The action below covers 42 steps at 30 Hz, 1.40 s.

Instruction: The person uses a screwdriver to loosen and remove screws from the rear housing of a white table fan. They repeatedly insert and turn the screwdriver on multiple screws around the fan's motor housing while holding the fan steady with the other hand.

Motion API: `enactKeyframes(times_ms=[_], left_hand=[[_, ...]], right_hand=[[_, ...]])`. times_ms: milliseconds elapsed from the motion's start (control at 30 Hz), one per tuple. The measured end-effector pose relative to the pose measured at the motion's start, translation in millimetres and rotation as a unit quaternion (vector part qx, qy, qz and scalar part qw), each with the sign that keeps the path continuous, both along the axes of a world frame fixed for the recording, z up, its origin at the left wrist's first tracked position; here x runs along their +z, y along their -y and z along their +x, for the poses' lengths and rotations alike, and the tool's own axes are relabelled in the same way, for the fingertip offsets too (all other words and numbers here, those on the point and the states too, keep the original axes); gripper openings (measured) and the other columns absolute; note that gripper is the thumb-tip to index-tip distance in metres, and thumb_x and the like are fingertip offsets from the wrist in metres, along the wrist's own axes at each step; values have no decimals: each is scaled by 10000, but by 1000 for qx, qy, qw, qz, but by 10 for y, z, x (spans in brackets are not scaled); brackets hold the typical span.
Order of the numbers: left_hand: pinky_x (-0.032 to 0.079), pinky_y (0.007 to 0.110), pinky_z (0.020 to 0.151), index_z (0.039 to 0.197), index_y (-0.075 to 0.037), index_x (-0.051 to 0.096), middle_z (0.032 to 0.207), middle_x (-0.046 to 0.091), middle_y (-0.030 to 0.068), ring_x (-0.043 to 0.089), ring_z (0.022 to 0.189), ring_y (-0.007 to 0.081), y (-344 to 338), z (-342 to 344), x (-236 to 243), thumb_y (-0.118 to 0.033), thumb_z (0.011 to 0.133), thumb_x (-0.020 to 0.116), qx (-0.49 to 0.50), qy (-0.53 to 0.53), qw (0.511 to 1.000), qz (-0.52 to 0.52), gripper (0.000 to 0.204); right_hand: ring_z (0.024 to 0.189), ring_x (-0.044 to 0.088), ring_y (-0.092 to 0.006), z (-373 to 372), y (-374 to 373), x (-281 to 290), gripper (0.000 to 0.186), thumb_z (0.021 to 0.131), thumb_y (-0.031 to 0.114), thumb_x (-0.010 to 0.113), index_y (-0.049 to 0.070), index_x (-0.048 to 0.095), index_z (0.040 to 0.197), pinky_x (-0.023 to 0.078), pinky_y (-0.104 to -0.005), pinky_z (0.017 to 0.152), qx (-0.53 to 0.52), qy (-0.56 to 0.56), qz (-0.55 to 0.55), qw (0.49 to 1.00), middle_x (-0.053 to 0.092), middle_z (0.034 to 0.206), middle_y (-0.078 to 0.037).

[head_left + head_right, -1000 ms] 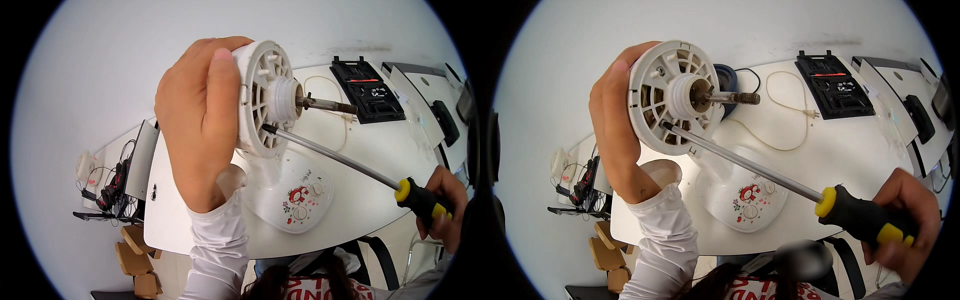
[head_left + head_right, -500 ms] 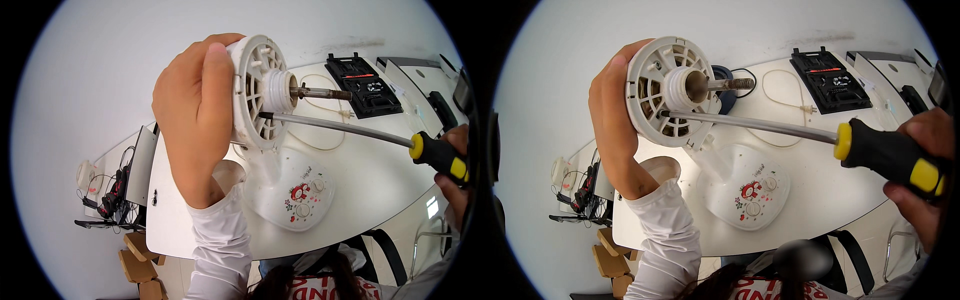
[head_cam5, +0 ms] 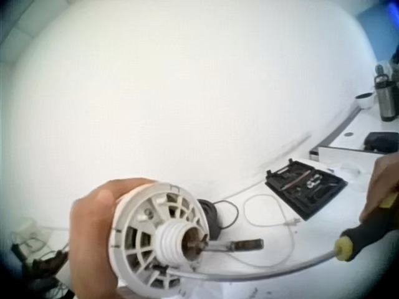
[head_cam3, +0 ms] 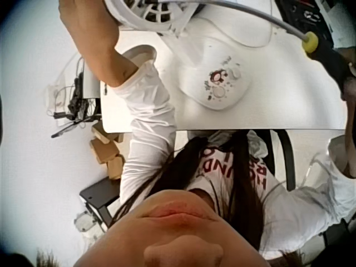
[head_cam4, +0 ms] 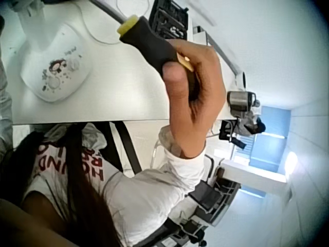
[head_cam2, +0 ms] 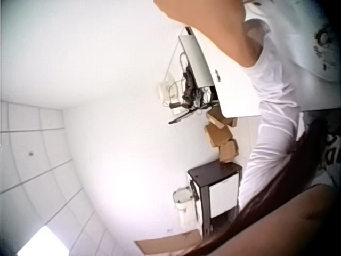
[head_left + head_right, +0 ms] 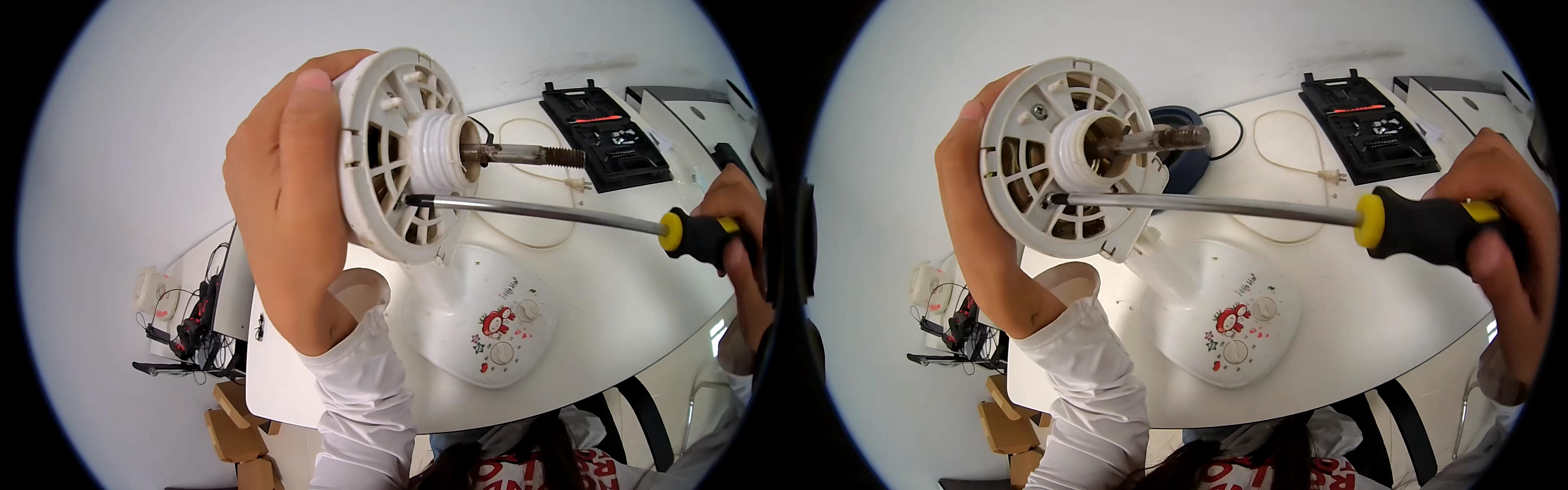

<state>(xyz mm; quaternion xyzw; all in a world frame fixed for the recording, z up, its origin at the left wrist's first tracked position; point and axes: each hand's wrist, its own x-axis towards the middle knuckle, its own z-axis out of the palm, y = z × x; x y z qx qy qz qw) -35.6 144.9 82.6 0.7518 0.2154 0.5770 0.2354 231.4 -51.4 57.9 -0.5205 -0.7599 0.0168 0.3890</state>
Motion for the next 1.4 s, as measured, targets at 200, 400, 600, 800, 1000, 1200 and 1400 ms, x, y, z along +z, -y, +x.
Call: enactKeyframes(times_ms=[200,400,600,800,1000,1200,1400], left_hand=[[389,251,602,951,53,633,712,609,79,508,651,137,13,-52,-14,-319,912,360,20,-20,999,29,463],[428,253,662,1026,35,612,840,620,101,549,732,149,60,-75,15,-333,909,381,-3,-56,998,20,451],[426,252,666,1043,31,611,844,621,94,546,739,146,99,20,7,-356,908,371,24,-28,999,1,475],[424,250,670,1061,26,610,848,621,88,543,745,144,110,20,-37,-379,906,360,72,-1,997,-25,500],[447,259,686,1070,30,604,863,622,92,563,763,150,95,24,-18,-387,906,363,56,3,998,-21,509],[492,313,784,1098,75,560,1003,618,189,611,893,240,-84,-84,-48,-392,919,336,57,-5,986,158,547],[522,406,877,1264,95,393,1266,451,280,553,1092,332,-99,-168,-275,-475,917,262,33,-56,936,347,680]], right_hand=[[861,542,-170,-125,-75,-166,543,658,19,775,-1,526,1140,466,-266,751,12,40,98,994,530,1037,-111],[754,551,-168,93,-177,-244,374,781,251,711,-39,607,994,428,-260,688,54,60,114,990,615,867,-101],[594,502,-90,-125,-110,-320,363,869,301,604,-48,614,968,391,-206,550,11,-164,54,985,604,779,-71],[479,419,-34,-116,-230,-429,367,909,308,540,-40,614,995,298,-166,423,12,-292,-73,954,593,719,-70],[460,406,-39,-152,-324,-450,354,956,279,466,-39,578,1065,291,-164,406,-20,-563,-206,800,631,765,-133],[454,443,-57,62,-459,-822,345,959,314,441,-2,532,1064,319,-161,398,94,-400,-222,884,617,751,-141],[403,454,-65,-54,-397,-871,363,971,398,337,59,461,1009,320,-171,341,-44,-401,-285,870,579,693,-146]])
